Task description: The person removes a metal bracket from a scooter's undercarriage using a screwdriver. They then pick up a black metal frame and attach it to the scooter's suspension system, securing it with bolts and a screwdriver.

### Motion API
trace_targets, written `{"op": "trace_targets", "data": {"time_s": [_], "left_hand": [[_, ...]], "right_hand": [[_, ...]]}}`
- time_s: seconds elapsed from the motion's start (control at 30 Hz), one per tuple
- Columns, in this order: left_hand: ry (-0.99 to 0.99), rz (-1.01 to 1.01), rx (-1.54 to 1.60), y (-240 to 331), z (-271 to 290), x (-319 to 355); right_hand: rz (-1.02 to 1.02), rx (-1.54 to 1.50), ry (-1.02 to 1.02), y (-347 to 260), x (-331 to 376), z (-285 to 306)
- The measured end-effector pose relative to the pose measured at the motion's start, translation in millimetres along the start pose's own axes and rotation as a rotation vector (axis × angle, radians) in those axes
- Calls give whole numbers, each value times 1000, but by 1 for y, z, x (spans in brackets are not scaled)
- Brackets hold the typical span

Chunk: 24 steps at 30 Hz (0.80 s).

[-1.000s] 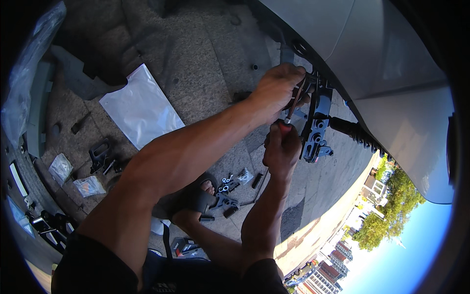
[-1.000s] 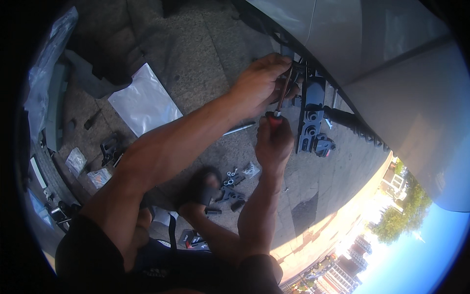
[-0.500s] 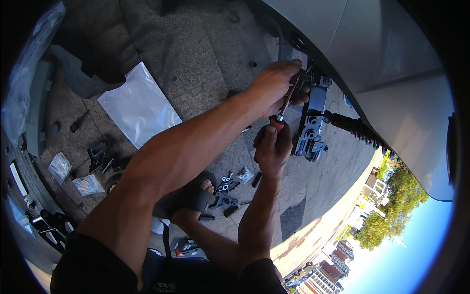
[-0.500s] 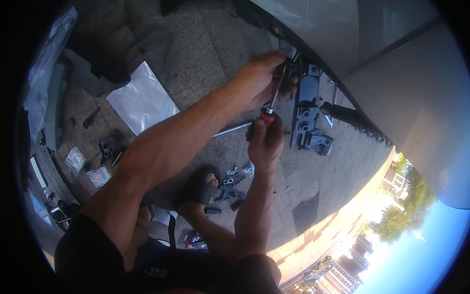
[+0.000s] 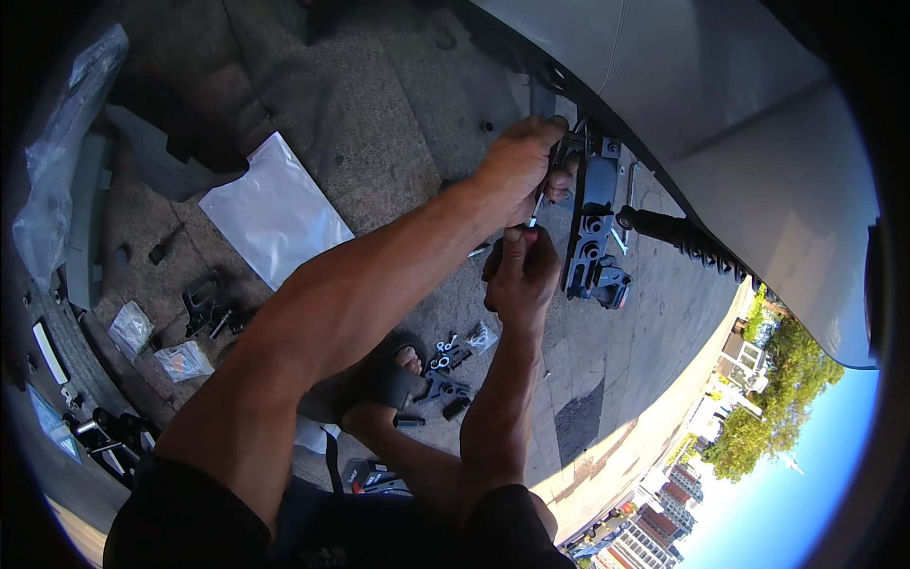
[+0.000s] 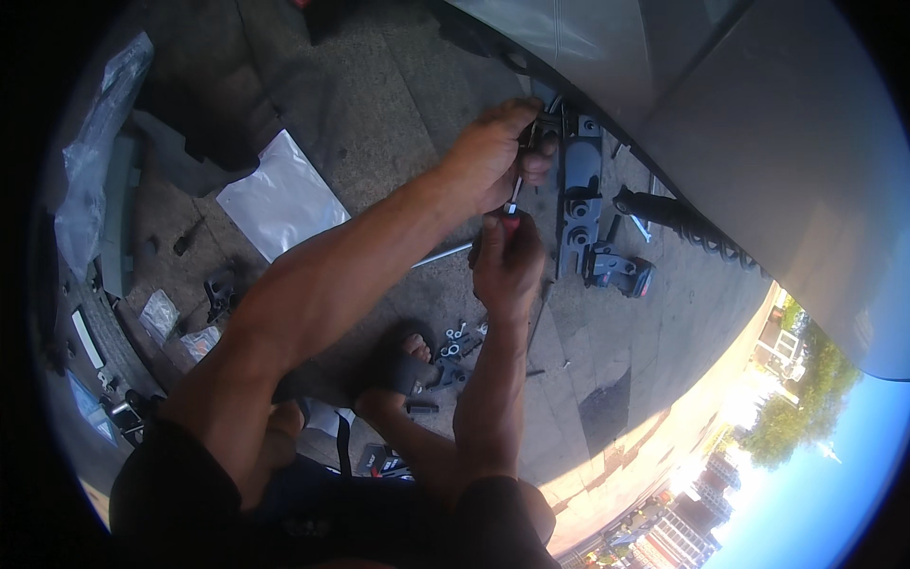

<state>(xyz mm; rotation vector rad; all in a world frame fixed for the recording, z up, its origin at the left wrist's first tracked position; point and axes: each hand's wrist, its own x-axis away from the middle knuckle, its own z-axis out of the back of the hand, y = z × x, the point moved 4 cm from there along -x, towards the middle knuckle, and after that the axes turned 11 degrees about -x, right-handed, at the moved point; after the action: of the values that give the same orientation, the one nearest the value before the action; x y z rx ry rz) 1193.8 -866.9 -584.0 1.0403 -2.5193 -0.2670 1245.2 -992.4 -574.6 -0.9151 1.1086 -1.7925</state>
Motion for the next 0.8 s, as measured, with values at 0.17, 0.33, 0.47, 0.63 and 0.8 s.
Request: {"op": "trace_targets", "data": {"time_s": [0.17, 0.33, 0.47, 0.63, 0.8], "left_hand": [[-40, -2, 37, 3, 2, -1], [62, -24, 43, -3, 2, -1], [14, -36, 83, -6, 3, 0], [0, -32, 36, -5, 8, 1], [-61, -46, -13, 3, 11, 4]], "right_hand": [[-106, -275, -92, 4, -5, -1], [42, 81, 52, 2, -2, 0], [119, 119, 43, -5, -1, 3], [-60, -53, -48, -6, -1, 3], [-65, 12, -39, -8, 5, 4]]}}
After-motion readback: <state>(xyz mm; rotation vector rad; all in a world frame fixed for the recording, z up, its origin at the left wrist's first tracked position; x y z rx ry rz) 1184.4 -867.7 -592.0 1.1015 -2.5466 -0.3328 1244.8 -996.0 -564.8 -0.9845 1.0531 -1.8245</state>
